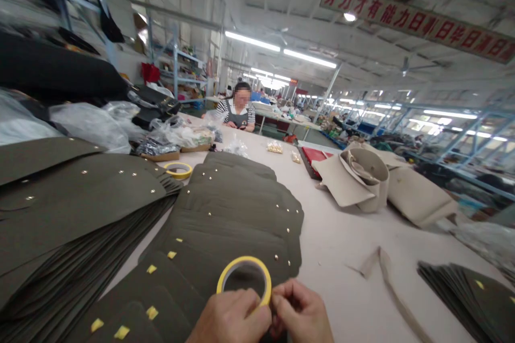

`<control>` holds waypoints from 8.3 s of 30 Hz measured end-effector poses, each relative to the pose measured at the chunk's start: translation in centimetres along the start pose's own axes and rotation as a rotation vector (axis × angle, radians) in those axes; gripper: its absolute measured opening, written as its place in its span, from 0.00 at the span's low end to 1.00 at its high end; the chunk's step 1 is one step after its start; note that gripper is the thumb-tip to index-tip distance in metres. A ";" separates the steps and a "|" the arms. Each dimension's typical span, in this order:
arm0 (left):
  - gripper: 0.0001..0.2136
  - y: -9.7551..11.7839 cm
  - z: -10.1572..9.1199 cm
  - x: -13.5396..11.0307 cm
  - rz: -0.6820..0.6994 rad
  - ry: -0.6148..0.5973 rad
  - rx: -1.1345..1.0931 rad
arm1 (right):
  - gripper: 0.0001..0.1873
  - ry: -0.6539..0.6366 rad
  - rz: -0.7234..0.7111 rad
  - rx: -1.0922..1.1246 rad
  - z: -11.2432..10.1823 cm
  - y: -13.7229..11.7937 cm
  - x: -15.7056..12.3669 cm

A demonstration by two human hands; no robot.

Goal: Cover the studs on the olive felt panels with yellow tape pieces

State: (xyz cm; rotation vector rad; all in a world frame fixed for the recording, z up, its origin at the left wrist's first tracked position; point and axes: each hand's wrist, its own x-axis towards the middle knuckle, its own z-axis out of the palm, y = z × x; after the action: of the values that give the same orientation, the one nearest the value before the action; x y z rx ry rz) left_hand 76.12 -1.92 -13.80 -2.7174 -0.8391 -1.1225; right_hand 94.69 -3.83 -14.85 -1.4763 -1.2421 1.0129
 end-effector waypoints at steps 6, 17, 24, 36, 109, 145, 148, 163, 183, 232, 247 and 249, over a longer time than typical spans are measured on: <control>0.06 -0.4 -0.4 0.0 -0.156 -0.322 -0.030 | 0.26 -0.049 0.284 0.132 -2.8 -1.3 0.8; 0.03 -0.2 0.3 -0.1 -0.230 -0.471 -0.022 | 0.12 -0.060 -0.072 -0.394 -1.5 -0.7 -0.2; 0.06 -0.1 0.2 -0.2 -0.220 -0.453 -0.011 | 0.09 0.012 -0.147 -0.482 -1.3 -0.8 -0.1; 0.08 -0.1 0.3 -0.2 -0.257 -0.458 -0.010 | 0.11 0.002 -0.221 -0.499 -1.0 -0.1 -0.9; 0.07 -0.2 0.4 0.4 -0.174 -0.497 -0.095 | 0.08 -0.179 0.033 -0.522 -1.7 -1.7 -1.5; 0.16 -0.4 -0.7 0.0 -0.144 -0.208 -0.270 | 0.11 -0.047 -0.737 -0.439 -0.7 -2.7 -2.3; 0.14 -0.3 -0.6 0.1 -0.158 -0.214 -0.325 | 0.09 -0.053 -0.801 -0.500 -0.3 -2.7 -2.1; 0.11 -0.5 -0.7 1.2 -0.208 -0.153 -0.279 | 0.07 0.018 -0.315 -0.309 0.6 -3.5 -1.2; 0.07 -0.1 0.4 1.0 -0.278 -0.476 0.005 | 0.13 0.037 0.017 -0.272 -1.1 -1.0 2.1; 0.17 -0.8 0.1 0.5 -0.110 -0.145 -0.174 | 0.09 -0.084 -0.747 -0.325 -1.2 -2.0 -1.0; 0.11 0.0 -0.5 1.8 -0.123 -0.166 -0.273 | 0.05 0.060 -0.203 -0.105 -0.2 -2.6 -0.9; 0.10 0.2 -0.4 2.0 -0.063 -0.118 -0.267 | 0.06 0.091 -0.044 0.038 -0.7 -2.2 -0.1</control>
State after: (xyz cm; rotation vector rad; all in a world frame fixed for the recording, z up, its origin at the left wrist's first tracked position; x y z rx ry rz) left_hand 77.11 -1.30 -12.12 -3.0203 -0.8506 -1.1741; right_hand 94.84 -3.94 -12.53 -1.4437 -1.1792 0.9256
